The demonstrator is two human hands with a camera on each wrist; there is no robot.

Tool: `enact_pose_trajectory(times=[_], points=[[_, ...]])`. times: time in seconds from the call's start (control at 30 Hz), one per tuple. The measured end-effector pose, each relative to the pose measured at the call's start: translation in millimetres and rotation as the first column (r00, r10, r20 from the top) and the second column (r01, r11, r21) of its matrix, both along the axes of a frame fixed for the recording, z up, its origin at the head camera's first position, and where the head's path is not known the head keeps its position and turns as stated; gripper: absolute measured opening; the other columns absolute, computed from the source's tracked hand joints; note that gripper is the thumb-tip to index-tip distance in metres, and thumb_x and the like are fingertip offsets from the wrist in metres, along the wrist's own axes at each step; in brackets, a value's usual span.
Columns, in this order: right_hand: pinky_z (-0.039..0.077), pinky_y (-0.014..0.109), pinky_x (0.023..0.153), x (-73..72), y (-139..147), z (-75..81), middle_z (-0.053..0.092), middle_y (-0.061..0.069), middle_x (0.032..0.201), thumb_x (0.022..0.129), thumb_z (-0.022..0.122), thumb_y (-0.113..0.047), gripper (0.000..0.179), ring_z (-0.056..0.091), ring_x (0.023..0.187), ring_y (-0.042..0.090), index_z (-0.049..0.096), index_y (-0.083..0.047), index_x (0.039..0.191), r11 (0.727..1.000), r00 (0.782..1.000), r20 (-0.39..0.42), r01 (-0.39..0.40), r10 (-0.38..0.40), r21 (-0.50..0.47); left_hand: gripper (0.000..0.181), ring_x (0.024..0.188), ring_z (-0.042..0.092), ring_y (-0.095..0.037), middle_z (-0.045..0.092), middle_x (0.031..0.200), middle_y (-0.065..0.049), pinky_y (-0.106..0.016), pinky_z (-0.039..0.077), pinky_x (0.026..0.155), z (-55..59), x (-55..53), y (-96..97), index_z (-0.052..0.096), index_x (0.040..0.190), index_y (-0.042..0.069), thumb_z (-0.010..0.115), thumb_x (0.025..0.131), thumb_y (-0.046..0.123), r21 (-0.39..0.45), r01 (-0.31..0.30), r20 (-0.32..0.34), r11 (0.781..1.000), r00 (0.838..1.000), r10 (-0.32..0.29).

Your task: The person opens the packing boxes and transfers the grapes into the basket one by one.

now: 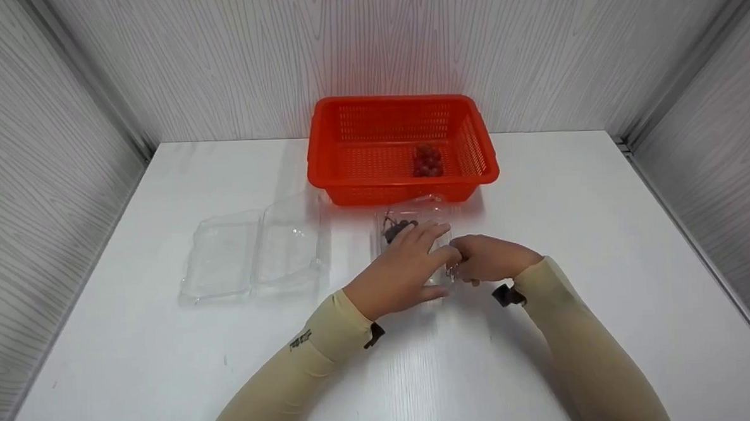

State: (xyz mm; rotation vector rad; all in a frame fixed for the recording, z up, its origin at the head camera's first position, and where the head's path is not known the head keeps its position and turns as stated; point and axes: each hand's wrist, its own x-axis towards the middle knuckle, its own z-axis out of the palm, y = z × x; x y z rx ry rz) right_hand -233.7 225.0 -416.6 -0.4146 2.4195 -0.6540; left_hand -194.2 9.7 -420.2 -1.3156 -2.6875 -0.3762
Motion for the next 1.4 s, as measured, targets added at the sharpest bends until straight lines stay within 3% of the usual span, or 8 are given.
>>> enact_pose_trajectory(times=[0.23, 0.37, 0.5, 0.7, 0.83, 1.03, 1.17, 1.4], points=[[0.046, 0.037, 0.071, 2.4, -1, -0.4, 0.062, 0.004, 0.079, 0.097, 0.056, -0.009, 0.013, 0.056, 0.071, 0.021, 0.066, -0.014, 0.104, 1.0, 1.0, -0.003, -0.006, 0.006, 0.002, 0.041, 0.149, 0.036, -0.025, 0.044, 0.157, -0.01, -0.04, 0.025, 0.125, 3.5, 1.4, 1.0, 0.065, 0.119, 0.014, 0.077, 0.093, 0.043, 0.091, 0.034, -0.09, 0.995, 0.996, -0.025], [0.046, 0.037, 0.072, 3.2, -2, 0.7, 0.062, 0.004, 0.08, 0.098, 0.058, -0.011, 0.007, 0.058, 0.073, 0.022, 0.064, -0.013, 0.101, 1.0, 1.0, -0.006, -0.008, 0.008, 0.009, 0.032, 0.127, 0.056, -0.02, 0.062, 0.133, -0.005, -0.033, 0.042, 0.114, 6.1, 1.5, 0.7, 0.067, 0.107, 0.012, 0.073, 0.095, 0.041, 0.2, 0.031, -0.173, 0.979, 0.985, 0.004], [0.051, 0.042, 0.076, 2.2, -1, 0.5, 0.064, 0.006, 0.083, 0.101, 0.064, -0.021, 0.008, 0.062, 0.07, 0.023, 0.063, -0.013, 0.099, 1.0, 1.0, 0.014, 0.014, -0.014, 0.004, 0.024, 0.103, 0.06, -0.015, 0.064, 0.109, -0.001, -0.028, 0.052, 0.096, 10.5, 0.9, -0.2, 0.065, 0.106, 0.012, 0.068, 0.096, 0.034, 0.304, 0.013, -0.212, 0.953, 0.976, 0.054], [0.056, 0.042, 0.074, 3.0, 5, 2.2, 0.066, 0.007, 0.084, 0.1, 0.061, -0.022, 0.01, 0.066, 0.063, 0.021, 0.063, -0.012, 0.101, 1.0, 1.0, -0.007, 0.002, -0.002, 0.012, 0.027, 0.117, 0.059, -0.02, 0.063, 0.125, -0.006, -0.032, 0.058, 0.091, 13.6, 2.6, -5.4, 0.068, 0.119, 0.014, 0.065, 0.094, 0.025, 0.418, -0.059, -0.175, 0.907, 0.974, 0.144], [0.053, 0.035, 0.069, 2.8, 7, 6.7, 0.066, 0.006, 0.083, 0.1, 0.059, -0.019, 0.009, 0.065, 0.064, 0.019, 0.062, -0.011, 0.102, 0.999, 0.998, -0.053, -0.021, 0.023, 0.05, 0.022, 0.115, 0.059, -0.021, 0.063, 0.123, -0.007, -0.029, 0.059, 0.08, 17.9, 5.8, -14.9, 0.071, 0.111, 0.012, 0.066, 0.091, 0.02, 0.51, -0.141, -0.171, 0.849, 0.95, 0.261], [0.053, 0.038, 0.072, 1.4, 11, 13.6, 0.068, 0.006, 0.084, 0.1, 0.059, -0.02, 0.011, 0.067, 0.066, 0.02, 0.064, -0.012, 0.104, 0.995, 0.998, -0.064, -0.008, 0.014, 0.098, 0.008, 0.081, 0.06, -0.017, 0.065, 0.095, -0.004, -0.025, 0.055, 0.061, 29.8, 9.5, -27.1, 0.071, 0.094, 0.01, 0.064, 0.093, 0.016, 0.586, -0.231, -0.153, 0.777, 0.91, 0.386], [0.054, 0.041, 0.076, 1.6, 12, 16.3, 0.07, 0.005, 0.083, 0.101, 0.059, -0.022, 0.012, 0.069, 0.066, 0.02, 0.064, -0.012, 0.106, 0.992, 0.998, -0.06, -0.001, 0.008, 0.124, 0.01, 0.072, 0.057, -0.017, 0.066, 0.09, -0.006, -0.026, 0.055, 0.058, 38.4, 12.9, -34.9, 0.071, 0.092, 0.008, 0.065, 0.094, 0.016, 0.581, -0.314, -0.106, 0.751, 0.886, 0.452], [0.052, 0.04, 0.074, 3.1, 13, 16.4, 0.07, 0.004, 0.081, 0.101, 0.059, -0.024, 0.014, 0.066, 0.068, 0.019, 0.064, -0.011, 0.105, 0.989, 0.995, -0.1, -0.004, 0.019, 0.148, 0.015, 0.07, 0.058, -0.019, 0.066, 0.088, -0.009, -0.031, 0.055, 0.055, 47.0, 15.9, -49.4, 0.071, 0.094, 0.006, 0.067, 0.094, 0.021, 0.495, -0.476, -0.009, 0.727, 0.834, 0.552]])
